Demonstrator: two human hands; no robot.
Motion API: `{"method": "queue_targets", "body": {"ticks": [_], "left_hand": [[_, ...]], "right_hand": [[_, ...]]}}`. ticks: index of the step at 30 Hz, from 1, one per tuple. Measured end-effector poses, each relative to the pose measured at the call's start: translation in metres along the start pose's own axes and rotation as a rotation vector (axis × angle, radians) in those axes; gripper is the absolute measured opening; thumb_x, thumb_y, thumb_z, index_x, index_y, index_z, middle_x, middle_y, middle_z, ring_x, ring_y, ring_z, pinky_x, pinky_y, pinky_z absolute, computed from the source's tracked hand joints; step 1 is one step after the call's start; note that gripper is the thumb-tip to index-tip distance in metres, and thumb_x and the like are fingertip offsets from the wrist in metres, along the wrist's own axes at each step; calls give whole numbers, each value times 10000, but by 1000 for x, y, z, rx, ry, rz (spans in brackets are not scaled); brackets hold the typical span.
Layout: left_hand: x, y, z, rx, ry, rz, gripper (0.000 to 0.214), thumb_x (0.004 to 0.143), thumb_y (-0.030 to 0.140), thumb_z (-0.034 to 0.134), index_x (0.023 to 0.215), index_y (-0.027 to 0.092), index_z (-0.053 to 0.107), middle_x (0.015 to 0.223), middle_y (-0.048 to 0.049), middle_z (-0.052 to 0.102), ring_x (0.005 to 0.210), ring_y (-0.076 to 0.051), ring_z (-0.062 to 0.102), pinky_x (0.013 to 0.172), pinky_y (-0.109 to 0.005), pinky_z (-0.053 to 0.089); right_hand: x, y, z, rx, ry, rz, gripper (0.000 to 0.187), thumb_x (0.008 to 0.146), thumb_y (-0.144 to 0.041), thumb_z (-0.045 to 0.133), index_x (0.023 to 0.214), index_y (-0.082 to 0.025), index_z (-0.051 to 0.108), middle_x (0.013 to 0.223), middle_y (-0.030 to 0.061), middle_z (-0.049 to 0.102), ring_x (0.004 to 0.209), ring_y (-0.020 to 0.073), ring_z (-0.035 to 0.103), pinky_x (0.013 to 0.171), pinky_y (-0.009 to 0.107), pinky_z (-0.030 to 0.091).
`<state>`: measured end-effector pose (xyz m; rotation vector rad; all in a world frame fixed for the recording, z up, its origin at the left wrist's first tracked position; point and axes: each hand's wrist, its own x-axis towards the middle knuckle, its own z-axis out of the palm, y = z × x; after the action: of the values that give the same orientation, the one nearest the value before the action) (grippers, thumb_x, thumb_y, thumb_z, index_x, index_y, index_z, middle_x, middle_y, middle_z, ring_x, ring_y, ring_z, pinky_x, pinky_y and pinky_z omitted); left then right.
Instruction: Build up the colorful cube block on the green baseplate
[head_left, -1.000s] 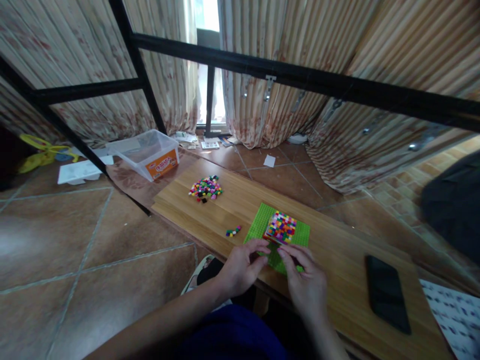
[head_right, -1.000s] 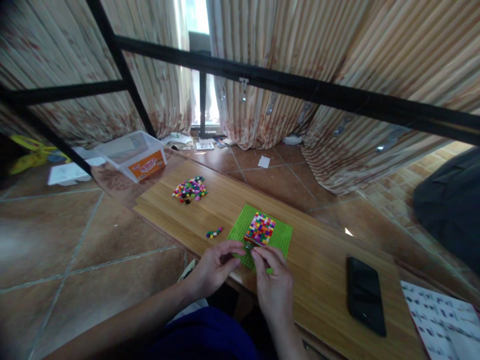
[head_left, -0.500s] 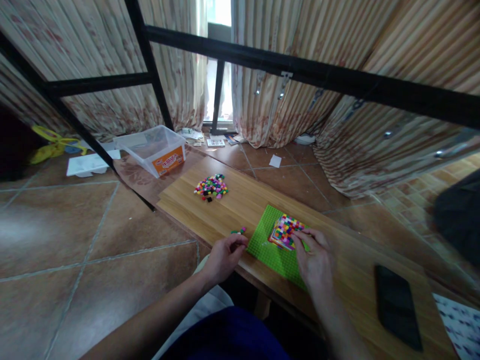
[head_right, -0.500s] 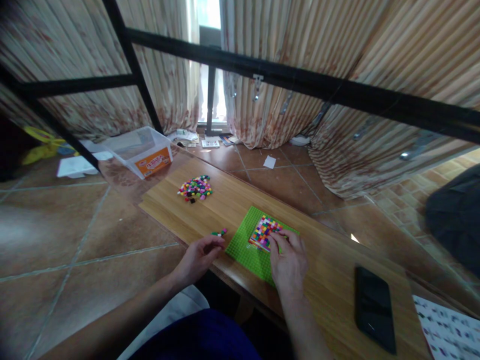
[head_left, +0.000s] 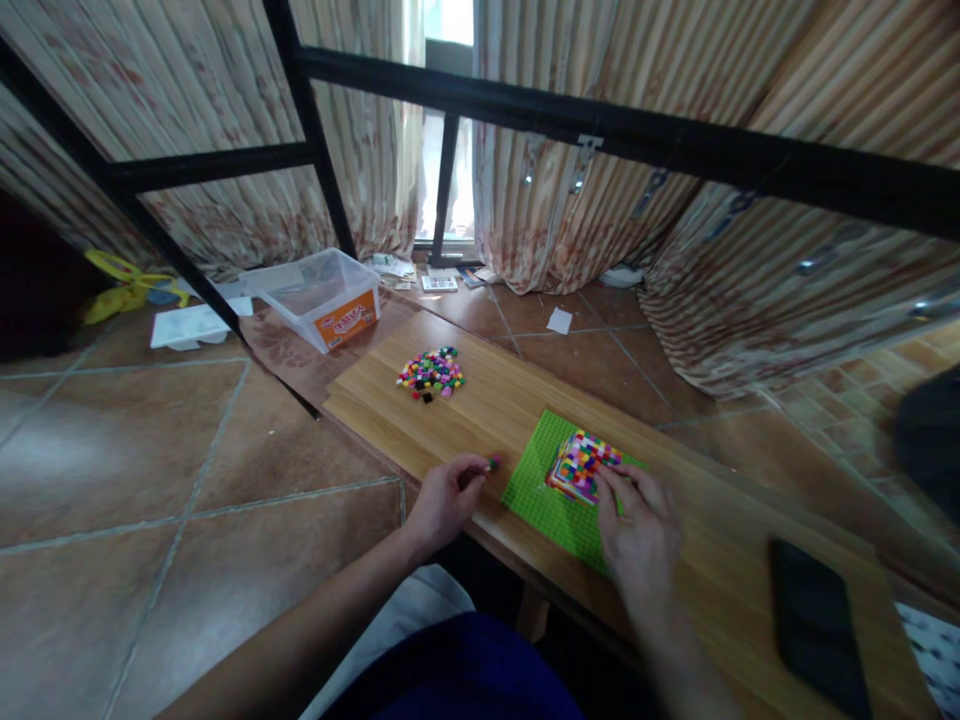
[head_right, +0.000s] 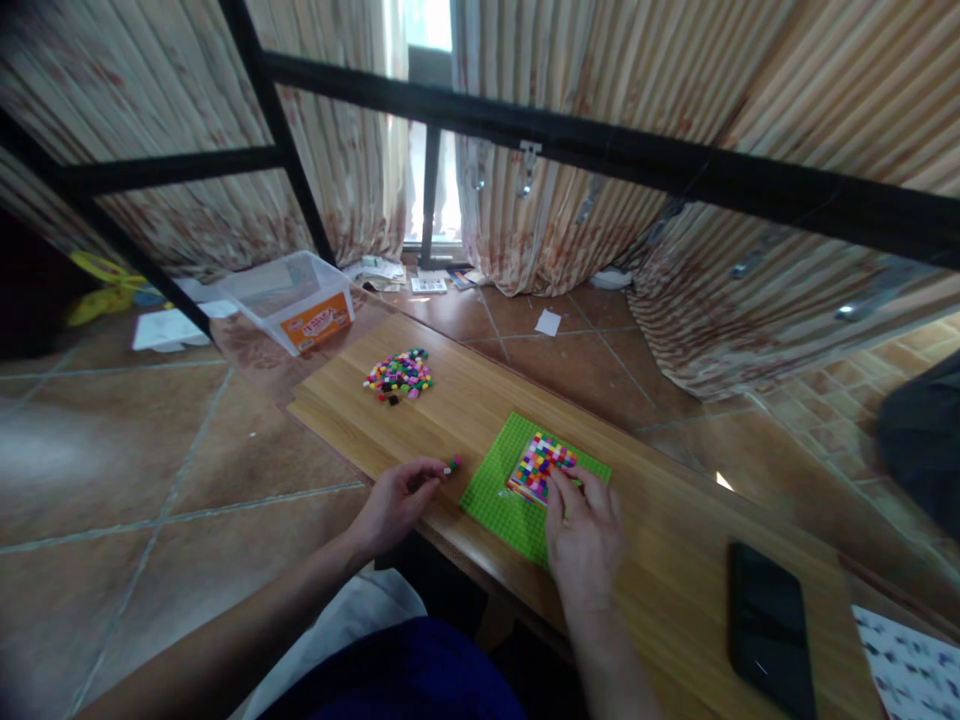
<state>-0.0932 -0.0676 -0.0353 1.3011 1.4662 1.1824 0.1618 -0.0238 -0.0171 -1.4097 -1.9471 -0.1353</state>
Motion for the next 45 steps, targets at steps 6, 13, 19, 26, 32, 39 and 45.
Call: {"method": "queue_targets", "body": {"ticks": [6,13,19,26,32,39,45], "left_hand": [[2,1,-7,287,36,25,235,807,96,571,984,198,687,859,-20,658,730,-157,600,732,-275,494],[2,-1,-7,527,-31,59,275,833,110,597,1089,194,652,971,-52,625,834,-183,615,805,-302,508],[8,-1,-7,626,-91,18,238,867,117,579,1085,177,656,1017,-67,626,896,-199,622,848,-320,508],[12,-2,-7,632,-129,38,197,882,85,552,984,195,680,1002,-51,639,931,-194,623,861,-304,498],[11,-5,-10,507,-43,35,128,889,113,562,878,185,668,906,-39,638,862,-178,612,809,-285,486],[13,-15,-12,450,6,67,139,889,118,554,830,180,664,863,-38,643,820,-169,602,776,-283,475],[5,-17,-14,417,-22,99,248,823,33,532,970,179,668,956,-55,643,881,-176,609,830,-301,506]], "right_hand": [[-7,-2,2,-68,44,-75,240,956,-316,559,1061,-212,748,1037,100,701,954,238,631,887,421,500],[-9,-4,5,-72,88,-113,222,955,-278,571,1038,-169,746,1014,116,694,950,231,640,887,407,512],[-10,-4,7,-46,111,-94,217,955,-268,573,1034,-158,742,1016,115,683,934,214,632,857,380,538],[-12,0,7,65,110,-51,253,956,-304,569,1057,-143,736,1036,131,673,961,227,635,876,393,541],[-21,-24,-5,119,173,4,272,934,-251,602,1155,-127,699,1074,147,688,969,230,661,868,385,548],[-56,-76,17,342,-2,18,186,959,-240,557,1061,-185,702,1011,93,703,940,194,661,864,355,536],[-48,-105,54,230,-293,68,257,985,-328,490,1017,-173,692,973,98,686,937,224,616,851,373,485]]}}
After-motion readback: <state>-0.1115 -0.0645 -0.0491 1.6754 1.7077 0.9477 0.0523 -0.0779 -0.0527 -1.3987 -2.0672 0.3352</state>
